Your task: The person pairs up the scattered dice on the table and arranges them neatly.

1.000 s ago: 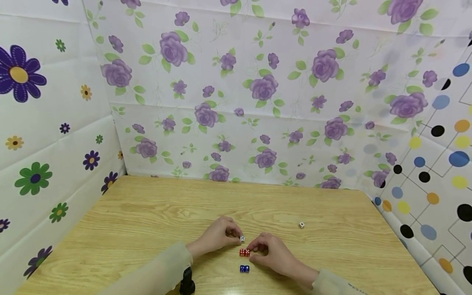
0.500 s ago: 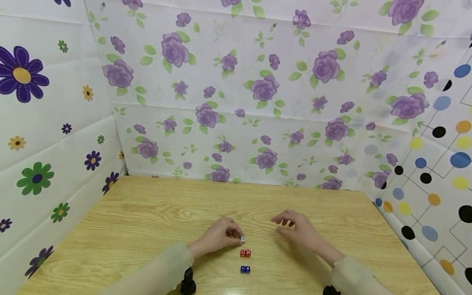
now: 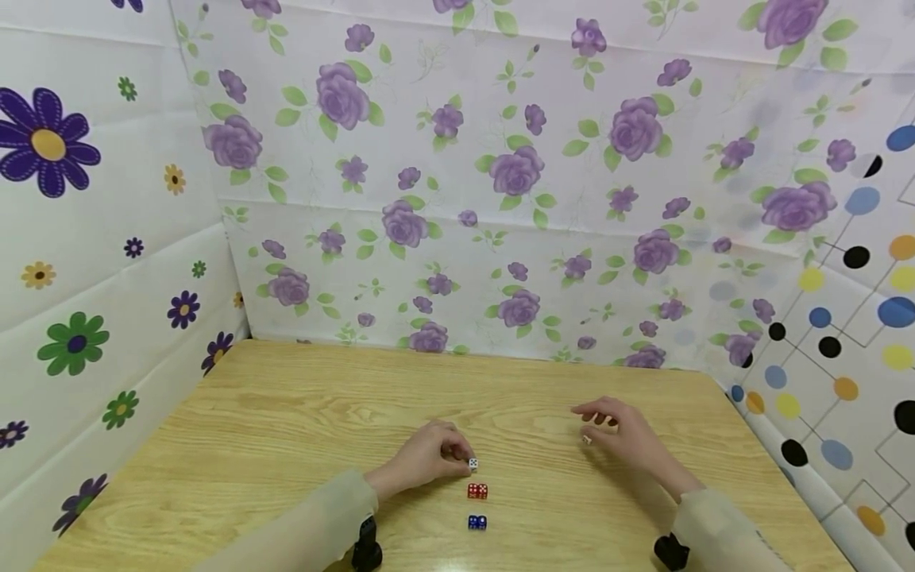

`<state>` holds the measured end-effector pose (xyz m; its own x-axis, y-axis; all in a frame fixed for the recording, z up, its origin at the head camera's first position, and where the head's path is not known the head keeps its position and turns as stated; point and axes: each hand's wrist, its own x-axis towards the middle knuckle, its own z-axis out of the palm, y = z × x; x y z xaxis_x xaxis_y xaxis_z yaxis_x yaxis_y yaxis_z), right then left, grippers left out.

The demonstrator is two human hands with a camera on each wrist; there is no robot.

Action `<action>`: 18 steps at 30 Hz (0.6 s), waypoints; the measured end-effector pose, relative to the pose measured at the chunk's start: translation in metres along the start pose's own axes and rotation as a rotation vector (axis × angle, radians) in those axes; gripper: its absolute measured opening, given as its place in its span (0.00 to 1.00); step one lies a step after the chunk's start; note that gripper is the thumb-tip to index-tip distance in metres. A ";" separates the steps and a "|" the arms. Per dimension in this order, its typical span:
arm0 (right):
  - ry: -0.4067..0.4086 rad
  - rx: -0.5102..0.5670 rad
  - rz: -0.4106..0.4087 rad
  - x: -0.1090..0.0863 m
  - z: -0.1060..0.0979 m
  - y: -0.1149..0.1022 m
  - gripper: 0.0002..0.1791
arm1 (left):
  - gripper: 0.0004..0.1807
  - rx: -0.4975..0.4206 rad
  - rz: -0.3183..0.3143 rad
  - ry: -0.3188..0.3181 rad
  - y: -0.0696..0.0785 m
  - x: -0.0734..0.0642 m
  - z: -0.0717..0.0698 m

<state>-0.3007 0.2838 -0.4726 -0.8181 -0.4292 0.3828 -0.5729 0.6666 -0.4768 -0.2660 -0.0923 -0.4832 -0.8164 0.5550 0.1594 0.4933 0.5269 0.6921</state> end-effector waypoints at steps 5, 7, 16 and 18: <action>-0.030 -0.005 0.017 -0.006 -0.002 0.011 0.18 | 0.05 0.008 0.008 0.004 0.001 0.000 0.000; -0.053 0.001 0.036 -0.008 -0.002 0.014 0.18 | 0.05 0.015 0.010 0.008 0.000 0.000 0.000; -0.103 0.003 0.132 -0.013 -0.001 0.023 0.10 | 0.04 0.018 0.013 0.003 -0.004 0.002 0.001; -0.104 -0.006 0.134 -0.013 -0.001 0.023 0.08 | 0.04 0.020 0.013 0.001 -0.004 0.003 0.001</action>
<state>-0.3033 0.3059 -0.4877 -0.8879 -0.3969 0.2324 -0.4586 0.7253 -0.5134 -0.2699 -0.0923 -0.4869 -0.8102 0.5611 0.1693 0.5098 0.5323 0.6758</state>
